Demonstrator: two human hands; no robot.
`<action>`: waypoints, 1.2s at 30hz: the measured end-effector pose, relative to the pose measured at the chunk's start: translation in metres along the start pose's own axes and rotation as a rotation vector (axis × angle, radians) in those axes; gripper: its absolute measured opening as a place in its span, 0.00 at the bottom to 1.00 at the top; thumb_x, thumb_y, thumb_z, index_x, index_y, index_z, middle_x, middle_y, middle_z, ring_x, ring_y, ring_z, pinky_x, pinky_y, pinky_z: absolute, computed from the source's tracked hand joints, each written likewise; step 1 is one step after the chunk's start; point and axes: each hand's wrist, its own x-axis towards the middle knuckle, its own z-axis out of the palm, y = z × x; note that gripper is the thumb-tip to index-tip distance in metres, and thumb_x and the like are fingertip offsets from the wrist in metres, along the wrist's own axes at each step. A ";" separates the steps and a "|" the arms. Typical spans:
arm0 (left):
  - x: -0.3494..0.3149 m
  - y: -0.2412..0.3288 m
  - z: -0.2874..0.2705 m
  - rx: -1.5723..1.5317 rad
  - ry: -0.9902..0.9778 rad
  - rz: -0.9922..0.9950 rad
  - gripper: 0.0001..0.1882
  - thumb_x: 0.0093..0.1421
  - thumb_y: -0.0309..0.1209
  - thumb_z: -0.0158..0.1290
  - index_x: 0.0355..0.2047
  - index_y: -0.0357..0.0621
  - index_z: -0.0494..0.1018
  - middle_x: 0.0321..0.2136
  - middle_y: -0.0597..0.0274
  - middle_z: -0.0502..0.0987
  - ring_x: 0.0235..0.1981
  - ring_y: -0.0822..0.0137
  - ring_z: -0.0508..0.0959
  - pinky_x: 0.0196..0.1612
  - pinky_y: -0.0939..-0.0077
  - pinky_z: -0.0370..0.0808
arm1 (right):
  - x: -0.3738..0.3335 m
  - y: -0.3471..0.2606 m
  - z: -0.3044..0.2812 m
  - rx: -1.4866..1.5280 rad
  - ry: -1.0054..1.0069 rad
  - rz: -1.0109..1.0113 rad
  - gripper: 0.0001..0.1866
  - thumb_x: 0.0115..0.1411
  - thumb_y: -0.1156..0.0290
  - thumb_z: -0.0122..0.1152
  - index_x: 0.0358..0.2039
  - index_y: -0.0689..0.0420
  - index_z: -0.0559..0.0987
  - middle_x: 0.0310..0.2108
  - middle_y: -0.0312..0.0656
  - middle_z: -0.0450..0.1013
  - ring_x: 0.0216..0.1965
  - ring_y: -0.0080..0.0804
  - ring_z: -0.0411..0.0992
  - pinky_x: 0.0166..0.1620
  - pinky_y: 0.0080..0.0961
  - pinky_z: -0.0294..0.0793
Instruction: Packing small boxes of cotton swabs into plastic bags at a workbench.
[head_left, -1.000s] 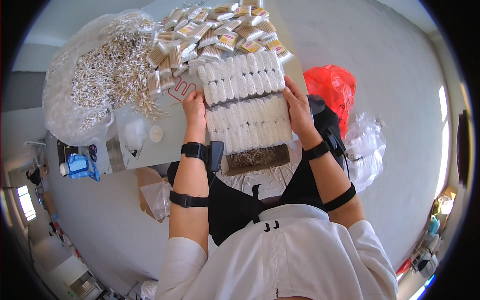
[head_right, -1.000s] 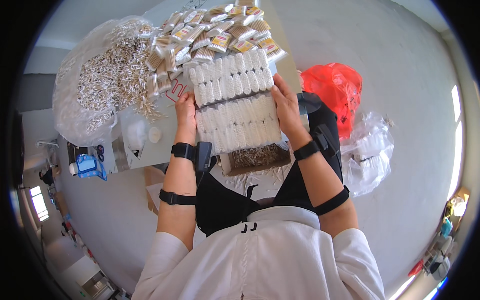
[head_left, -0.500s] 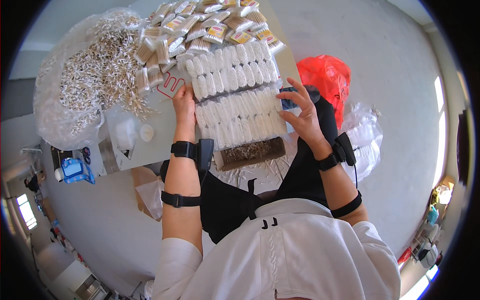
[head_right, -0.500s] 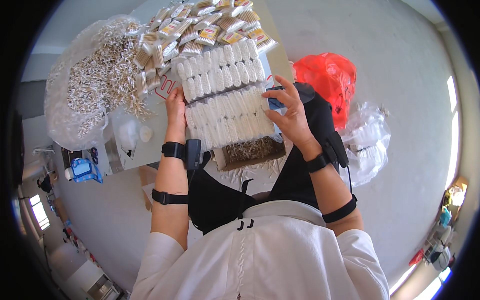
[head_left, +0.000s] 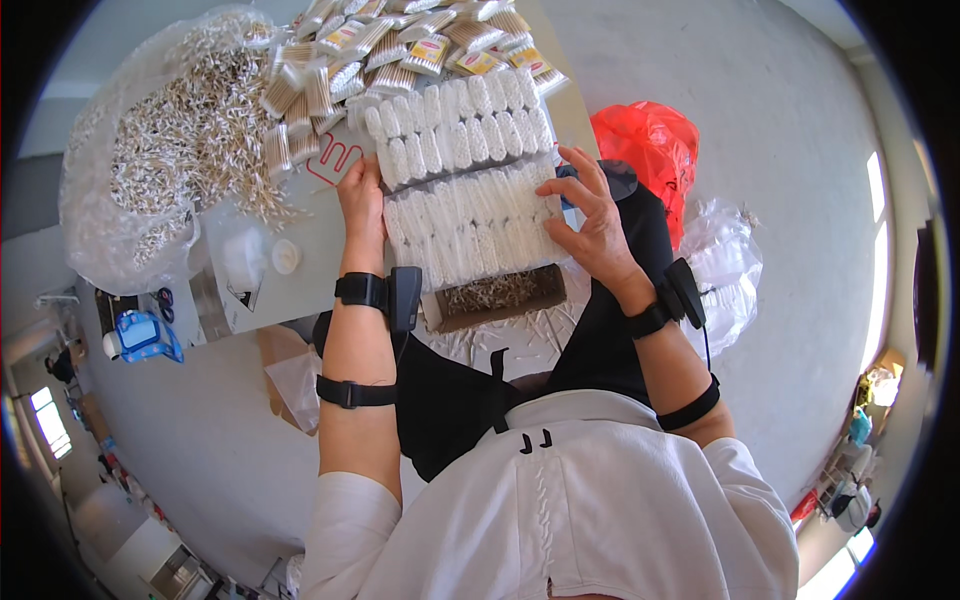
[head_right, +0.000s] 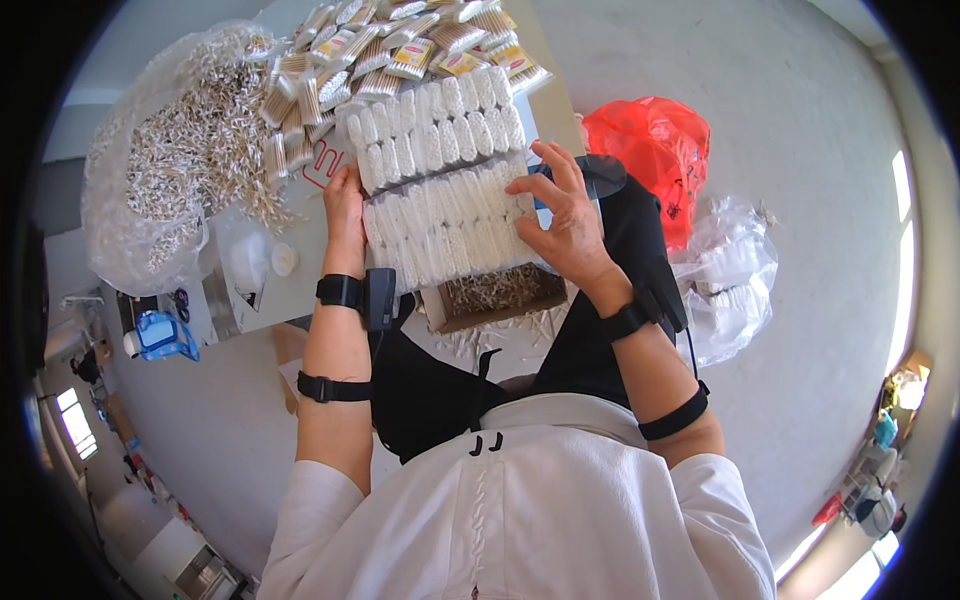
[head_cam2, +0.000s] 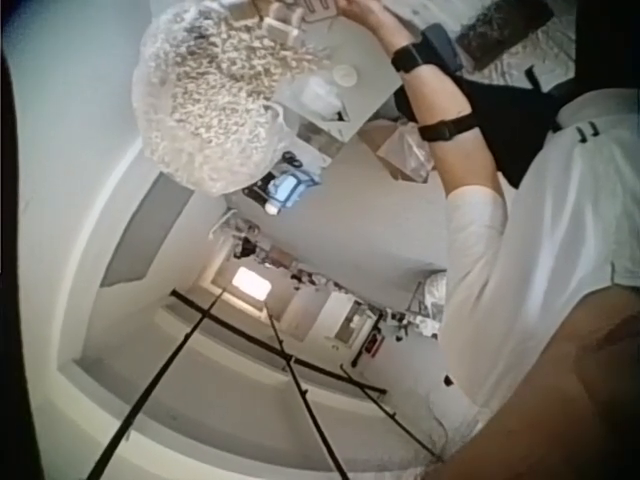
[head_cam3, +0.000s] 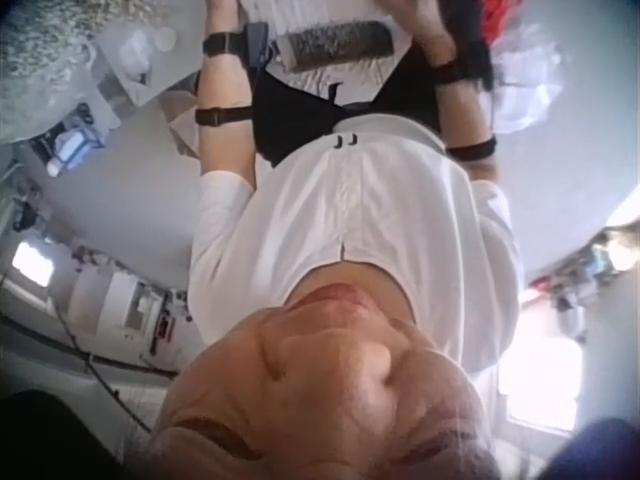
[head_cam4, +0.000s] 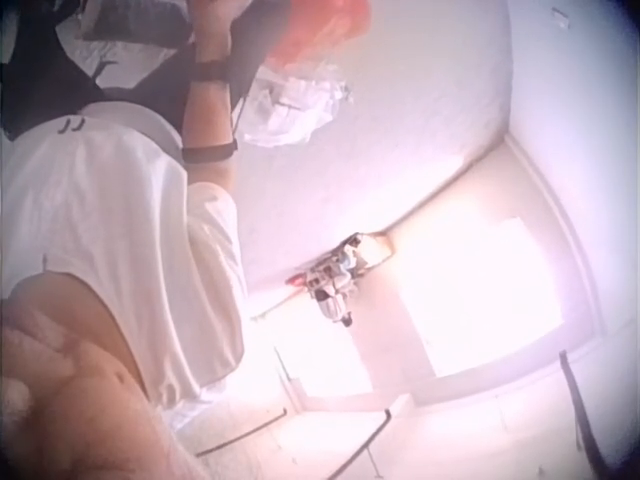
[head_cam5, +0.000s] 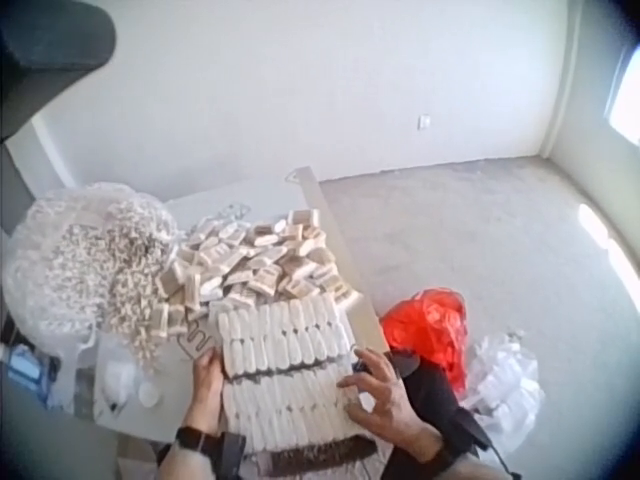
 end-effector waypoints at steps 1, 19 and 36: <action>-0.001 0.000 0.001 -0.001 0.002 -0.001 0.13 0.66 0.34 0.51 0.33 0.35 0.77 0.28 0.69 0.76 0.28 0.78 0.71 0.33 0.81 0.69 | 0.000 0.000 0.000 0.000 -0.003 0.000 0.20 0.41 0.76 0.62 0.39 0.50 0.79 0.63 0.47 0.59 0.67 0.52 0.51 0.66 0.43 0.54; -0.002 -0.002 0.006 -0.079 0.027 -0.003 0.13 0.65 0.33 0.52 0.29 0.35 0.76 0.24 0.71 0.74 0.26 0.80 0.67 0.30 0.81 0.66 | 0.001 -0.015 0.007 -0.113 -0.016 -0.045 0.19 0.40 0.74 0.63 0.37 0.51 0.79 0.66 0.51 0.54 0.68 0.59 0.47 0.66 0.46 0.53; 0.001 -0.008 0.007 -0.084 0.061 0.013 0.13 0.64 0.32 0.54 0.24 0.37 0.74 0.20 0.75 0.70 0.23 0.81 0.63 0.26 0.81 0.62 | 0.005 -0.029 0.020 -0.262 -0.017 -0.113 0.16 0.43 0.73 0.63 0.36 0.50 0.79 0.63 0.52 0.56 0.67 0.61 0.48 0.64 0.50 0.54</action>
